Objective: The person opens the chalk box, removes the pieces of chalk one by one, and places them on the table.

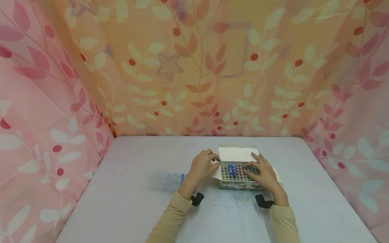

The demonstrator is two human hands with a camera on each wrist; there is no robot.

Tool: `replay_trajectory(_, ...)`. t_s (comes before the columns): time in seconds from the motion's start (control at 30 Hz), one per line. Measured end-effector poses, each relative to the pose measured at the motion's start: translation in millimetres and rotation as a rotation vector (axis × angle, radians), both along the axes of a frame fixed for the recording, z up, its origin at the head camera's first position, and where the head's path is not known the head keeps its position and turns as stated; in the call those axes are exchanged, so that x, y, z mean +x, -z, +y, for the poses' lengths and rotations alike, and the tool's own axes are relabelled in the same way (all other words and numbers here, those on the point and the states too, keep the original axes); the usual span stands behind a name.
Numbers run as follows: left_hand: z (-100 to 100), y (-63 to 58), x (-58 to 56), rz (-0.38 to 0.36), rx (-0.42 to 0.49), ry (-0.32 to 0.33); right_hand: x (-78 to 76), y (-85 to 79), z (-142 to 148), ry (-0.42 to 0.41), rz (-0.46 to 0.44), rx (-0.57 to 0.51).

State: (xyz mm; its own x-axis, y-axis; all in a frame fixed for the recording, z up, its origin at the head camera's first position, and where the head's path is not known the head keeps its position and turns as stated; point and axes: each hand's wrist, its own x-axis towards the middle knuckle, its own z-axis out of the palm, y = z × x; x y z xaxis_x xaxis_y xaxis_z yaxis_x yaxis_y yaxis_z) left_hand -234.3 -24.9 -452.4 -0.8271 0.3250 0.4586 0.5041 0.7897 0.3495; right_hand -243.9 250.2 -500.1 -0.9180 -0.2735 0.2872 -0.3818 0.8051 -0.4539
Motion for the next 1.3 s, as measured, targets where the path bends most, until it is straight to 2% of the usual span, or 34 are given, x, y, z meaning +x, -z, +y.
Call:
replay_trajectory(0.33, 20.8, -4.6, -9.3, -0.024, -0.116, 0.085, -2.5, 2.3, 1.5, -0.002, 0.02, -0.01)
replay_trajectory(0.57, 34.0, -1.9, -13.4, -0.063, -0.175, 0.122, -3.5, 2.4, 1.4, -0.001, 0.026, -0.008)
replay_trajectory(0.97, 46.5, 10.4, -22.8, -0.087, -0.227, 0.125, -0.3, 1.5, 0.9, -0.004, 0.014, 0.001)
replay_trajectory(1.3, 51.5, 11.1, -27.1, -0.11, -0.281, 0.111, 0.2, -0.2, -0.3, -0.008, 0.017, -0.004)
